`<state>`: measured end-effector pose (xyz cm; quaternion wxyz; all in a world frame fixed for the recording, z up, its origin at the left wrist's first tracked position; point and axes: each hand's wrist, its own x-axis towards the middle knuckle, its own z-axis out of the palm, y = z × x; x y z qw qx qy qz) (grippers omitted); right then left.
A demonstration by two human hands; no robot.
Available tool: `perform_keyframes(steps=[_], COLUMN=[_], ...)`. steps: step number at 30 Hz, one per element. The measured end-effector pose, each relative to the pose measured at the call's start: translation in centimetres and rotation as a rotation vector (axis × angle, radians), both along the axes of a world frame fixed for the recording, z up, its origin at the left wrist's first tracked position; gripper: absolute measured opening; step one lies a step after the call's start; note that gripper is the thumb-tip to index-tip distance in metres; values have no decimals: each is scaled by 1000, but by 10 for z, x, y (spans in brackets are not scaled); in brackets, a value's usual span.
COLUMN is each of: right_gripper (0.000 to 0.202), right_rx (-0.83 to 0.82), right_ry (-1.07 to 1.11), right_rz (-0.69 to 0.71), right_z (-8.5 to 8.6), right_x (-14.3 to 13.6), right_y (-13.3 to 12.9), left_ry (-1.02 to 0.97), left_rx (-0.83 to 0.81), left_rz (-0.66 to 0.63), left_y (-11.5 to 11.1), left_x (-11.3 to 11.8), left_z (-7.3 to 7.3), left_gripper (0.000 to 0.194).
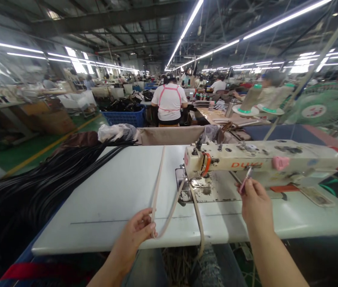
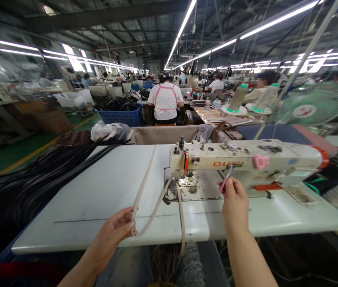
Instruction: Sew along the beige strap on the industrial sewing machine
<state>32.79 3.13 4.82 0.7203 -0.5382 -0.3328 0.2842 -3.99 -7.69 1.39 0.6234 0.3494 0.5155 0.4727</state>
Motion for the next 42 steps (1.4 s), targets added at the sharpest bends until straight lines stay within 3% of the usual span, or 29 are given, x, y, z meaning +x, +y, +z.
perform_keyframes(steps=[2, 5, 8, 12, 15, 22, 29, 34, 37, 42], right_gripper=[62, 59, 57, 51, 46, 48, 27, 27, 33, 34], right_rx=[-80, -287, -433, -406, -405, -382, -335, -278, -268, -322], right_ry=[42, -35, -250, -491, -534, -532, -845, -971, -938, -921], right_rz=[73, 467, 863, 1046, 1122, 1089, 986, 941, 883, 896], right_z=[-10, -22, -24, -16, -15, -13, 5, 3, 0, 2], right_x=[-19, -60, -99, -131, -142, -155, -161, -162, -161, -159], right_y=[-19, -50, -73, -80, -76, -68, -79, -81, -79, -80], left_ry=[11, 8, -23, -45, -49, -65, -102, -124, -120, -43], left_rx=[-5, 0, 30, 56, 75, 72, 70, 63, 55, -3], left_rz=[-2, -3, 25, -17, 1, -22, -14, -15, 7, 134], left_y=[-1, -3, -4, -4, -5, -9, -10, -12, -14, -14], left_x=[1, 4, 8, 9, 7, 5, 8, 9, 9, 10], left_z=[1, 4, 8, 8, 4, 3, 14, 20, 13, -12], left_gripper=[64, 63, 57, 58, 59, 58, 61, 63, 62, 61])
